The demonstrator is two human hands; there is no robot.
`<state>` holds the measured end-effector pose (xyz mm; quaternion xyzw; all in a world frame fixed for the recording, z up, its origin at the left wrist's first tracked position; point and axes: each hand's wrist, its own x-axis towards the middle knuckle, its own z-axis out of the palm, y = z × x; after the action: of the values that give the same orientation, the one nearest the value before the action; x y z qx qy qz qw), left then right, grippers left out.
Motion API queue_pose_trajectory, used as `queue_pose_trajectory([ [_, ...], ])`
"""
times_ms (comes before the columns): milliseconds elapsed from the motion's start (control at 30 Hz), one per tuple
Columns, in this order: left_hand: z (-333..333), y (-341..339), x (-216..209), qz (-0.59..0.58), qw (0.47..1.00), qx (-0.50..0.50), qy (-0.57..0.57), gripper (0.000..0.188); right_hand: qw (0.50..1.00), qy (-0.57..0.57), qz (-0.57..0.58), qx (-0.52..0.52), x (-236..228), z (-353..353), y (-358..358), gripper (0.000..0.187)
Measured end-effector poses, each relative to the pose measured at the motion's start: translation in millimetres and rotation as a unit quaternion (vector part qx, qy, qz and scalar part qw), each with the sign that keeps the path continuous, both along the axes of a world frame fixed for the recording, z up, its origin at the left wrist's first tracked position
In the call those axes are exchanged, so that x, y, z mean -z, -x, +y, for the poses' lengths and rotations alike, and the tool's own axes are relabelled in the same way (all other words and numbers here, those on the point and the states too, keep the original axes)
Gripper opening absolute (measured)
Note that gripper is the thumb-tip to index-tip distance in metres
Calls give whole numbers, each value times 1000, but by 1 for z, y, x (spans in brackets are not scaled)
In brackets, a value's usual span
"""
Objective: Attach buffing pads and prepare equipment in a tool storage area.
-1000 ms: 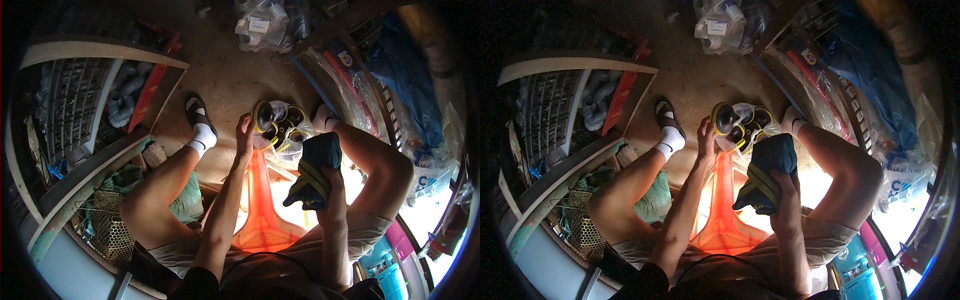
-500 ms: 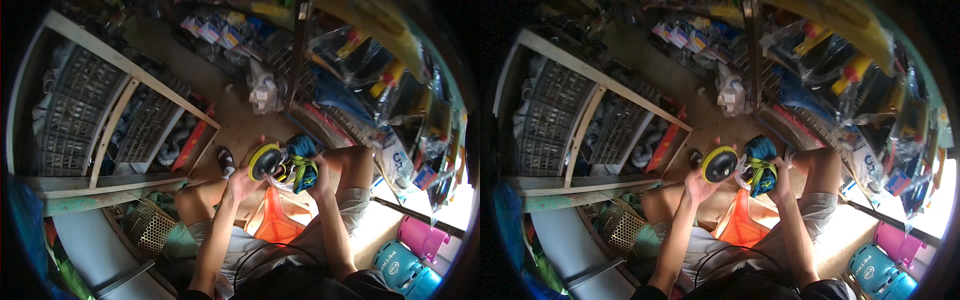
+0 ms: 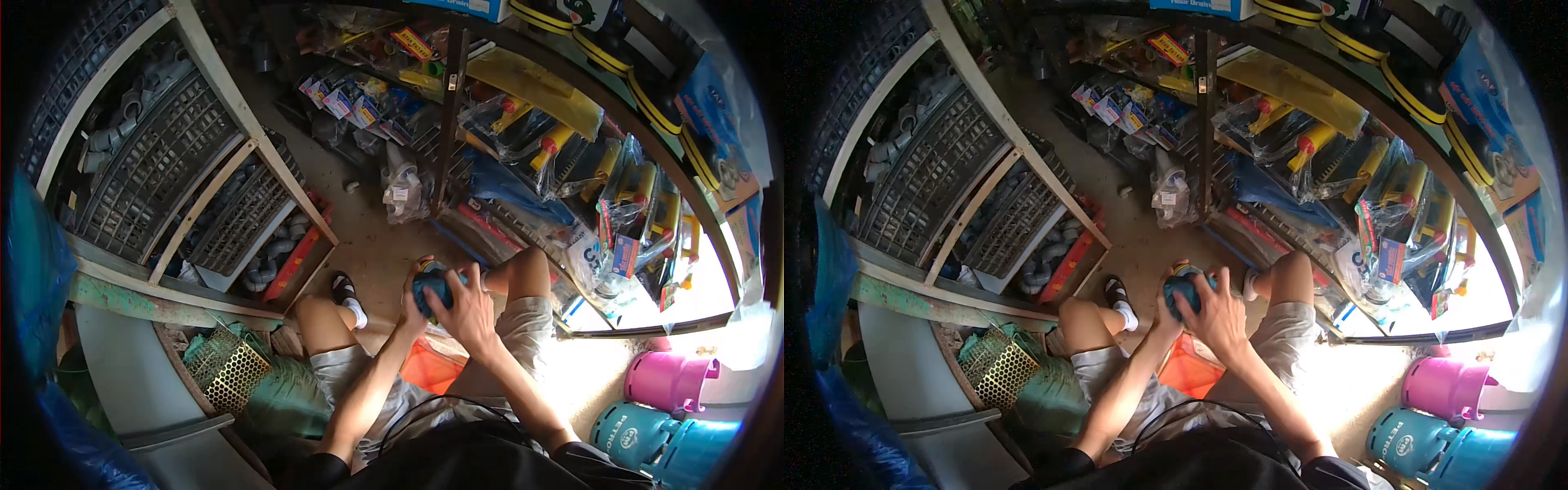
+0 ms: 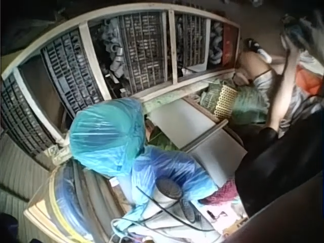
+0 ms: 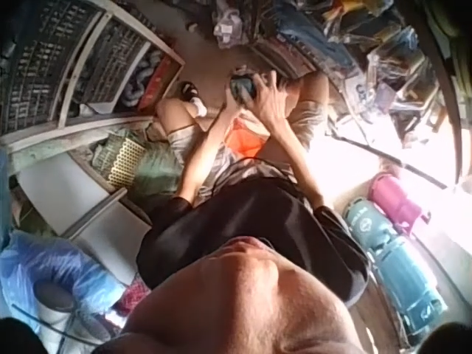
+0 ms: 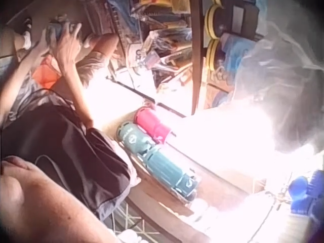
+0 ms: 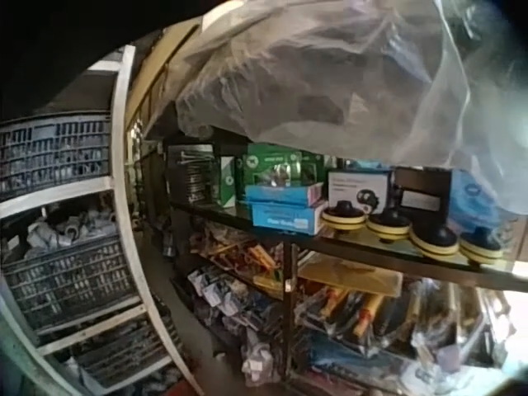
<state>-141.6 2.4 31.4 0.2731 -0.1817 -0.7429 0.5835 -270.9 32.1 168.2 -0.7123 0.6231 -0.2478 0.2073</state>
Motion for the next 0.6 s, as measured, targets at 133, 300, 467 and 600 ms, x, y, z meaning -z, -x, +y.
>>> queue_pose_trajectory([
  [133,23,0,-9,-262,955,-88,103,48,990,106,-39,89,9,-38,-2,30],
  [300,21,-21,-4,-163,971,-166,-46,45,994,-5,-111,21,49,-21,-16,25],
  [467,11,-30,26,-193,966,-152,-80,37,992,35,-120,-19,51,4,-25,29],
  [600,7,-17,39,-149,980,-126,-44,44,986,65,-79,-131,28,-6,-24,29],
])
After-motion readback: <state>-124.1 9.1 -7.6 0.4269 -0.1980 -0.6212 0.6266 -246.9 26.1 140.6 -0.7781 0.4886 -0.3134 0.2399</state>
